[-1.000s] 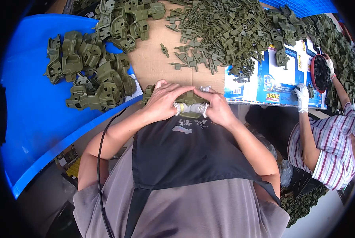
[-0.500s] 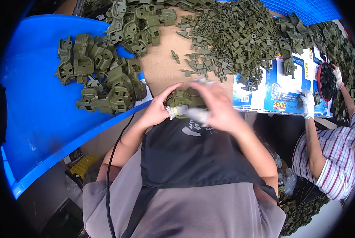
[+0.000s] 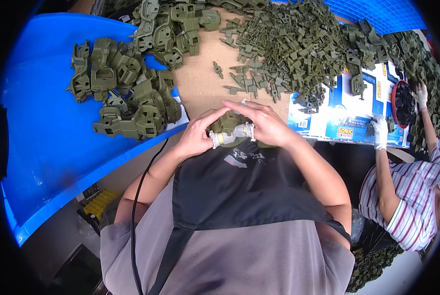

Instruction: The person assembles small green plastic components by hand, snapping pieces together and placing the finished units into a blue bin. The task involves repetitive picking, aligning, and joining of parts on a table surface.

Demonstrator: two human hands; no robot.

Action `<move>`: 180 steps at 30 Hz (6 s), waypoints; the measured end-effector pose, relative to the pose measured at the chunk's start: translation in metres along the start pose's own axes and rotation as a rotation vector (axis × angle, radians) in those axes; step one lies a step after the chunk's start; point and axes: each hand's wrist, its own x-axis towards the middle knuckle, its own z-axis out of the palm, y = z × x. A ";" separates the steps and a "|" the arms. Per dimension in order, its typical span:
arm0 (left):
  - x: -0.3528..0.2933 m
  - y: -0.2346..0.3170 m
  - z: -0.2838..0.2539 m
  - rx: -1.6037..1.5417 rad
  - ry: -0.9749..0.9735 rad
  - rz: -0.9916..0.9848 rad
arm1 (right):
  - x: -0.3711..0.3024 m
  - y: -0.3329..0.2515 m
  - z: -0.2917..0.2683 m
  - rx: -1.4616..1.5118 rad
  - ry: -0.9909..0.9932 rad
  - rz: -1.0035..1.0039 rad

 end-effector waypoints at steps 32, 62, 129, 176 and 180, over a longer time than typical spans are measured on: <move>0.069 0.028 -0.002 -0.273 0.228 0.322 | -0.087 0.027 -0.054 0.261 0.717 0.002; 0.090 -0.003 -0.021 0.663 0.755 0.667 | -0.022 0.003 -0.108 0.720 0.397 0.238; 0.054 0.008 -0.005 -0.707 -0.107 -0.075 | -0.019 0.004 -0.033 -0.487 0.341 -0.017; 0.037 0.000 0.029 -1.231 0.114 -0.522 | -0.025 -0.004 0.013 -0.210 -0.187 -0.118; 0.030 -0.009 0.038 -1.215 0.202 -0.575 | -0.020 0.000 0.022 -0.234 -0.288 -0.127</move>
